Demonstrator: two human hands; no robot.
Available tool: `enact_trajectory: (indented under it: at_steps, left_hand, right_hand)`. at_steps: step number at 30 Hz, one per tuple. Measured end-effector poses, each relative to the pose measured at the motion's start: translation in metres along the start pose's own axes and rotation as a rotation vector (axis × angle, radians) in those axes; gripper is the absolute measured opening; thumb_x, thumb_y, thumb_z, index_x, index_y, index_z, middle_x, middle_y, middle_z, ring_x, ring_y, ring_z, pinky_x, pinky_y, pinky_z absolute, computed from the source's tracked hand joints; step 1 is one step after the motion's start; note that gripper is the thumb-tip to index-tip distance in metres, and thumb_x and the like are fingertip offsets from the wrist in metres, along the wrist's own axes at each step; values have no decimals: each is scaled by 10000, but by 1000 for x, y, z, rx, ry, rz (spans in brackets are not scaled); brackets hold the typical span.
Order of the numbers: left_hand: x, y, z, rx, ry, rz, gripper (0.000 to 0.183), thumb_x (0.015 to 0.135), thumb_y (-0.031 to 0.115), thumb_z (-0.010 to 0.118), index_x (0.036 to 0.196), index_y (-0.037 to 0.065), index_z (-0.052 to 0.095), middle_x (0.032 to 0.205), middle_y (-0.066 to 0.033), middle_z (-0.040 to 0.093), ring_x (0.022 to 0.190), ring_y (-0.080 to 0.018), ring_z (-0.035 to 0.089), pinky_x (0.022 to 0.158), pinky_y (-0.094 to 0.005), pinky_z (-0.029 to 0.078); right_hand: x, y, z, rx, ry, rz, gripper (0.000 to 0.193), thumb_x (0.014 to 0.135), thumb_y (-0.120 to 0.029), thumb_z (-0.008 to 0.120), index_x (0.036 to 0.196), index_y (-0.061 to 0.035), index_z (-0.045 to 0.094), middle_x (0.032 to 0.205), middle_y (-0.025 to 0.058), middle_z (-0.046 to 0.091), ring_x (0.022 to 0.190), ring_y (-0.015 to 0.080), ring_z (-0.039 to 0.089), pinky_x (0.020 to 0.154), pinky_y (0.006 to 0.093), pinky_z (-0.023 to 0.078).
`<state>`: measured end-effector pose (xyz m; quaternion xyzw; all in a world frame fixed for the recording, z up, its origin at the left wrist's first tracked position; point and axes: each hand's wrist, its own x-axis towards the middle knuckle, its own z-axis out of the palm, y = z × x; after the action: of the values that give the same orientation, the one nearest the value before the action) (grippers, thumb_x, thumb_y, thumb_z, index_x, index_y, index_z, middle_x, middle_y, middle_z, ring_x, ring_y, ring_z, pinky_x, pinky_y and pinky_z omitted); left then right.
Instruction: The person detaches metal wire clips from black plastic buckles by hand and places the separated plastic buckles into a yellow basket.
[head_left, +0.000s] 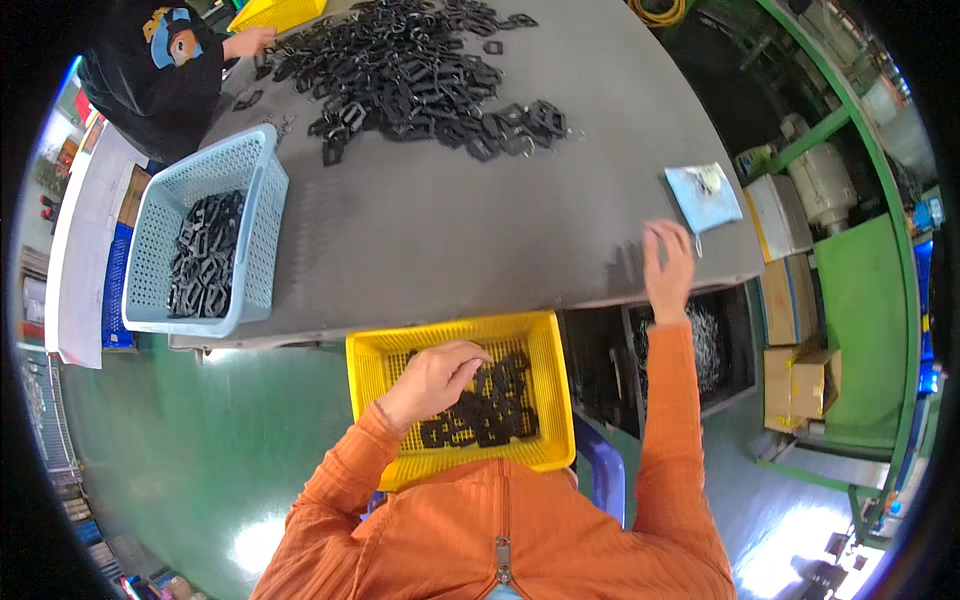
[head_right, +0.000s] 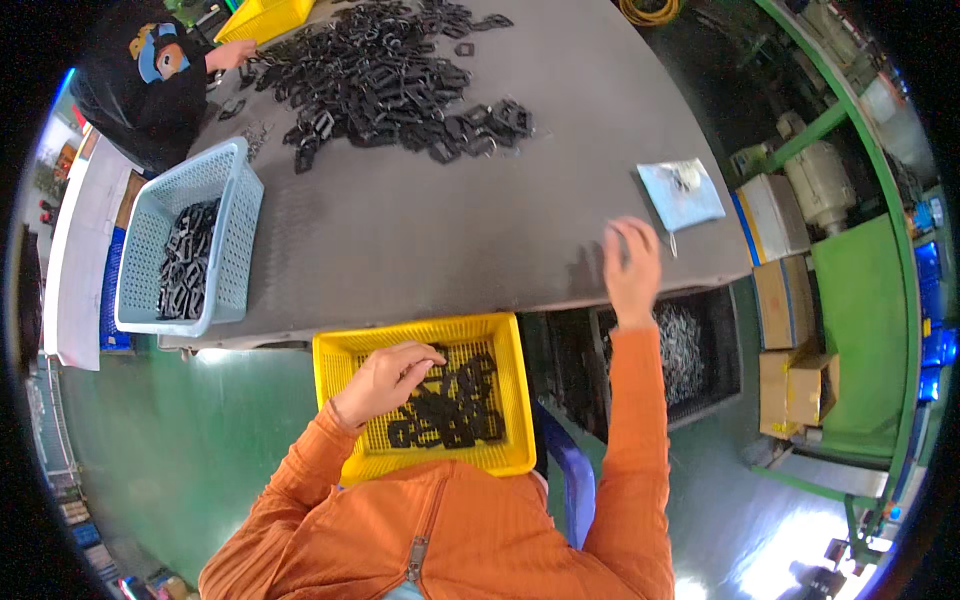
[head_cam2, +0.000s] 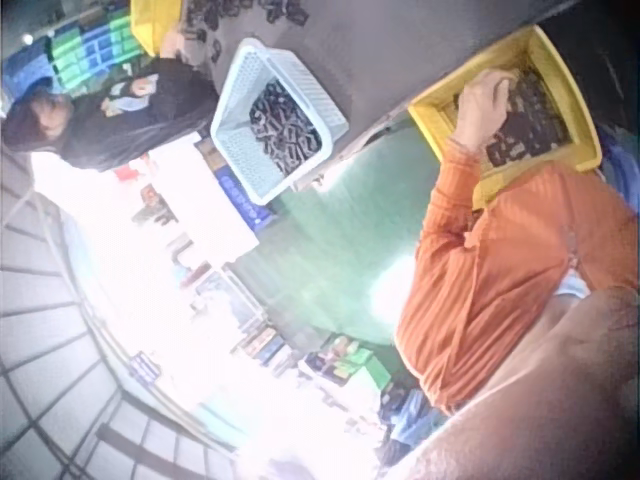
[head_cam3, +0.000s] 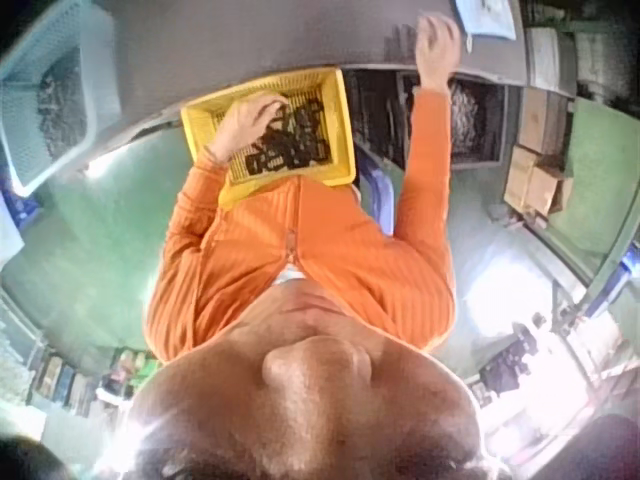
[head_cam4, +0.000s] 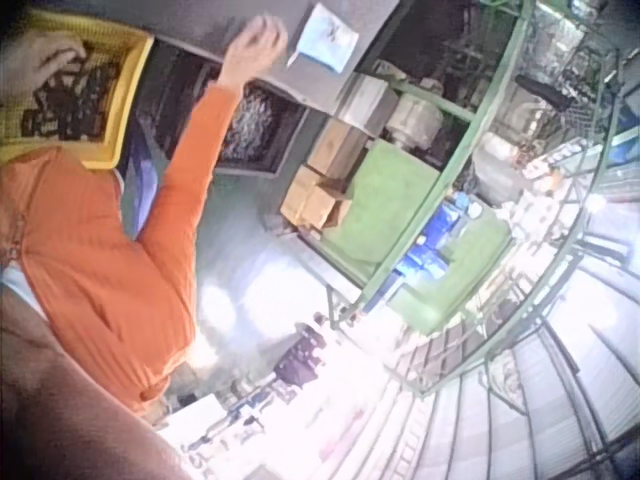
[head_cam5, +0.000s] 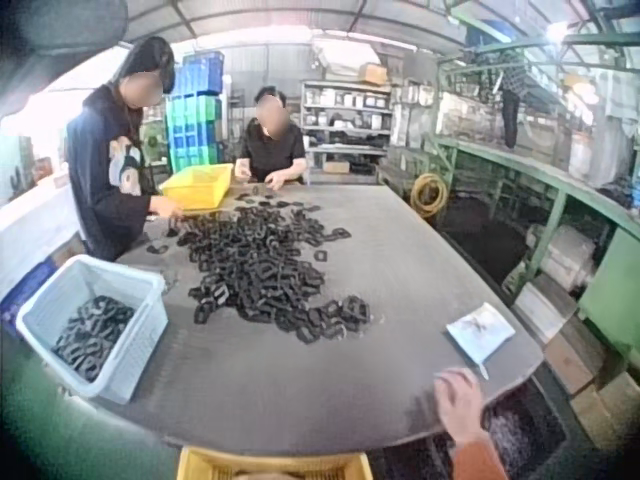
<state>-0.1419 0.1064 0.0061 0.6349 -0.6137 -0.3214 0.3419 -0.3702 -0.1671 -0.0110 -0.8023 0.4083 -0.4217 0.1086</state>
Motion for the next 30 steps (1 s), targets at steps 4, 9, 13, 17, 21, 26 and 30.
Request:
enact_trajectory:
  at_steps: [4, 9, 13, 17, 21, 26, 30]
  left_hand:
    - [33, 0, -15, -77, 270, 115, 135, 857, 4, 531, 947, 6, 633, 908, -129, 640, 732, -219, 599, 639, -292, 481]
    - [46, -19, -49, -9, 466, -1, 153, 840, -29, 525, 943, 6, 634, 946, -130, 645, 847, -254, 613, 747, -323, 484]
    - [72, -59, -73, 150, 701, 72, 175, 840, -27, 522, 974, 11, 630, 981, -116, 638, 885, -243, 610, 757, -300, 479]
    - [90, -75, -79, 49, 784, 11, 181, 855, -14, 517, 1001, 16, 621, 999, -106, 630, 884, -196, 614, 746, -265, 476]
    - [93, -88, -73, -109, 797, -40, 185, 882, -9, 496, 1025, 13, 611, 1001, -89, 627, 887, -144, 617, 746, -240, 478]
    - [91, -90, -69, -154, 820, -9, 184, 883, -18, 493, 1025, 6, 608, 963, -78, 639, 877, -134, 626, 756, -243, 481]
    - [92, -88, -74, -144, 795, -88, 186, 877, -14, 506, 1032, 7, 607, 942, -69, 646, 868, -125, 622, 757, -243, 480]
  right_hand:
    - [112, 9, 116, 351, -150, 14, 278, 887, -272, 564, 1096, -94, 612, 1161, 126, 573, 1115, 275, 524, 958, 346, 386]
    - [174, 1, 192, 451, -434, 237, 376, 920, -396, 479, 1179, -144, 584, 1265, 115, 531, 1234, 269, 442, 1087, 423, 222]
    - [126, -59, 207, 283, -605, -119, 454, 932, -485, 392, 1185, -159, 581, 1287, 69, 526, 1294, 244, 376, 1100, 473, 158]
    - [112, -97, 192, 539, -645, -75, 292, 920, -321, 501, 1050, -97, 634, 1087, 91, 637, 1060, 248, 582, 948, 353, 403]
    - [143, -107, 205, 386, -496, -9, 168, 855, -115, 537, 990, -101, 637, 985, 85, 636, 929, 254, 614, 816, 338, 472]
    - [165, -98, 225, -66, -554, -143, 287, 765, -87, 614, 1044, -153, 626, 1046, 56, 611, 966, 273, 594, 817, 370, 476]
    - [162, -95, 236, -89, -531, -47, 171, 756, -178, 662, 910, -101, 665, 876, 91, 667, 873, 271, 630, 766, 366, 486]
